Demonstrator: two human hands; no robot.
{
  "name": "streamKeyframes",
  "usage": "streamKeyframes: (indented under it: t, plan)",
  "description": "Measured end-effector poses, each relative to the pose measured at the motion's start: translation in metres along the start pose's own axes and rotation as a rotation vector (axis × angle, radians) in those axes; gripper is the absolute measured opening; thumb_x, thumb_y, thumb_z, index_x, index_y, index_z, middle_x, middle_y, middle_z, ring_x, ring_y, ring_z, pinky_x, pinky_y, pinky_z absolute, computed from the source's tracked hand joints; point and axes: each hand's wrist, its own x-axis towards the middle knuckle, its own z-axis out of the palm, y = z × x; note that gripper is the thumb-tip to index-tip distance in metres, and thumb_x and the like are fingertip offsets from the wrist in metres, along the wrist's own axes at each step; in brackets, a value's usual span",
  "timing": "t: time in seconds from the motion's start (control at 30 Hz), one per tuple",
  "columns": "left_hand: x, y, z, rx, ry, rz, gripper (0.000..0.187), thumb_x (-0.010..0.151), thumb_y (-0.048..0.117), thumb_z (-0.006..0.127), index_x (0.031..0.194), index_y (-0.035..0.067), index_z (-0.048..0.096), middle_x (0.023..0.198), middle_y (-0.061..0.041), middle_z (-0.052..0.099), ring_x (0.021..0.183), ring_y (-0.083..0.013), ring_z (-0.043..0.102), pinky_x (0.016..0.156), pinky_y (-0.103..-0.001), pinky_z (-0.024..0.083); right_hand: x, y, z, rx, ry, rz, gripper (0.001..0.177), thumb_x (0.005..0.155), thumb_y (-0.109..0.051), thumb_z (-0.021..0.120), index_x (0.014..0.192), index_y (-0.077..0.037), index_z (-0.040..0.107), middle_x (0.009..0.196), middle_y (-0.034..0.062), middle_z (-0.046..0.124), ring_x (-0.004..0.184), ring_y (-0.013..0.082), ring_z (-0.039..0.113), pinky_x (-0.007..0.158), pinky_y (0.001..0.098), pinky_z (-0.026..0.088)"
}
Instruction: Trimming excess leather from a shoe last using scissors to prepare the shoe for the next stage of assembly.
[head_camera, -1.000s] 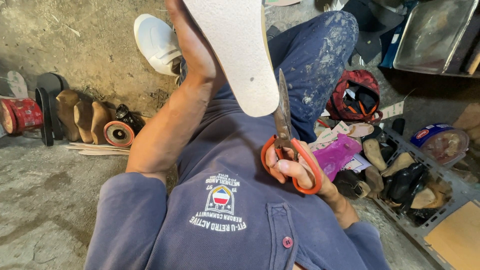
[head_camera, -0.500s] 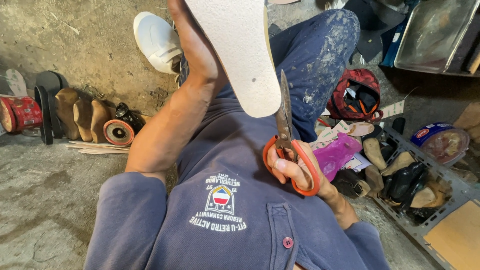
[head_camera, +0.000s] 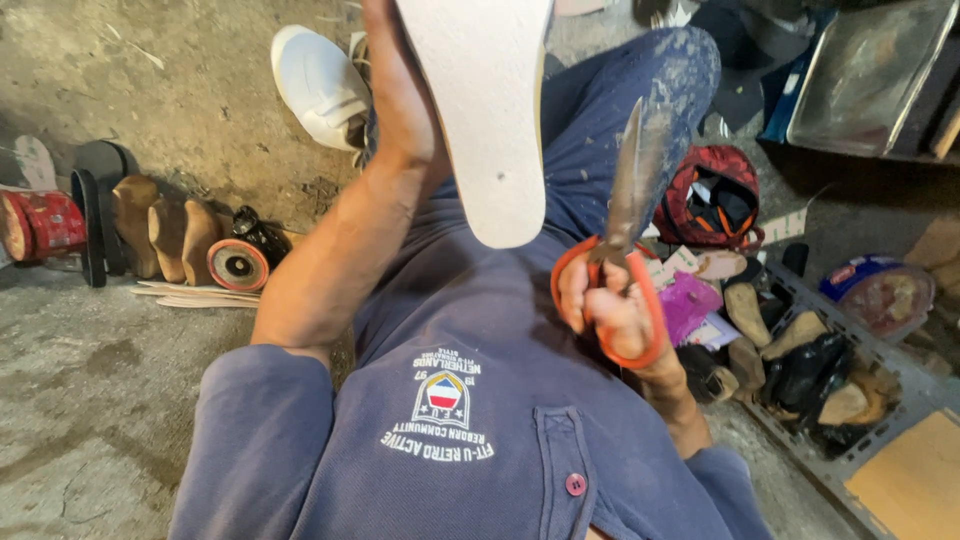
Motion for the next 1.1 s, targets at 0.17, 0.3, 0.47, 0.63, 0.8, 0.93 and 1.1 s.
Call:
streamKeyframes:
  t: [0.17,0.3,0.47,0.63,0.8,0.93,1.1]
  plan:
    - [0.005,0.022,0.028,0.022,-0.052,-0.087,0.062,0.104,0.058,0.051,0.133,0.005,0.067,0.122,-0.014,0.074,0.108,-0.0245,0.071,0.097,-0.041,0.055,-0.001,-0.001,-0.007,-0.312,0.284,0.079,0.038,0.098,-0.040,0.057,0.113,-0.005,0.049,0.082,0.0099,0.054,0.070,0.0164,0.054,0.073,0.0297,0.047]
    - [-0.004,0.021,0.039,0.263,-0.179,-0.134,0.078,0.103,0.064,0.031,0.126,0.000,0.067,0.113,-0.017,0.076,0.102,-0.0270,0.075,0.086,-0.038,0.063,0.009,-0.001,-0.007,-0.947,0.372,-0.050,0.044,0.095,-0.033,0.058,0.125,-0.001,0.054,0.115,0.0124,0.063,0.084,0.0204,0.067,0.084,0.0350,0.053]
    - [-0.015,0.012,0.034,0.636,-0.185,-0.045,0.068,0.108,0.061,0.021,0.149,0.009,0.038,0.140,-0.014,0.051,0.131,-0.0215,0.049,0.118,-0.033,0.036,0.033,-0.004,0.012,-1.204,0.364,-0.292,0.074,0.086,-0.060,0.067,0.116,0.006,0.053,0.106,0.0173,0.058,0.095,0.0350,0.064,0.085,0.0452,0.053]
    - [-0.005,0.059,0.052,0.522,-0.254,-0.262,0.077,0.095,0.048,0.071,0.155,0.012,0.039,0.121,-0.011,0.060,0.116,-0.0209,0.060,0.104,-0.030,0.049,0.004,0.006,-0.015,-0.901,0.341,-0.037,0.065,0.081,-0.052,0.073,0.126,-0.007,0.062,0.110,0.0038,0.070,0.090,0.0168,0.068,0.084,0.0311,0.054]
    - [-0.006,0.068,0.075,0.175,-0.221,-0.228,0.046,0.091,0.031,0.080,0.121,0.002,0.060,0.111,-0.018,0.067,0.091,-0.0258,0.067,0.079,-0.036,0.059,-0.013,0.037,-0.027,-0.435,-0.069,0.076,0.069,0.097,-0.068,0.046,0.090,-0.001,0.056,0.082,0.0008,0.058,0.069,0.0112,0.049,0.059,0.0294,0.043]
    - [-0.014,0.081,0.079,0.413,-0.142,-0.252,0.044,0.089,0.032,0.078,0.119,0.005,0.061,0.097,-0.005,0.067,0.086,-0.0144,0.066,0.076,-0.025,0.055,-0.002,0.008,-0.015,-0.572,0.063,0.083,0.084,0.089,-0.072,0.052,0.125,0.003,0.062,0.085,0.0007,0.053,0.066,0.0095,0.043,0.057,0.0278,0.040]
    - [-0.031,0.094,0.086,0.669,-0.183,-0.296,0.047,0.088,0.039,0.076,0.117,0.006,0.059,0.103,-0.007,0.067,0.090,-0.0156,0.065,0.074,-0.028,0.058,-0.002,-0.015,-0.021,-0.966,0.226,0.044,0.026,0.089,-0.014,0.081,0.083,-0.008,0.057,0.066,0.0015,0.052,0.056,0.0135,0.045,0.057,0.0304,0.041]
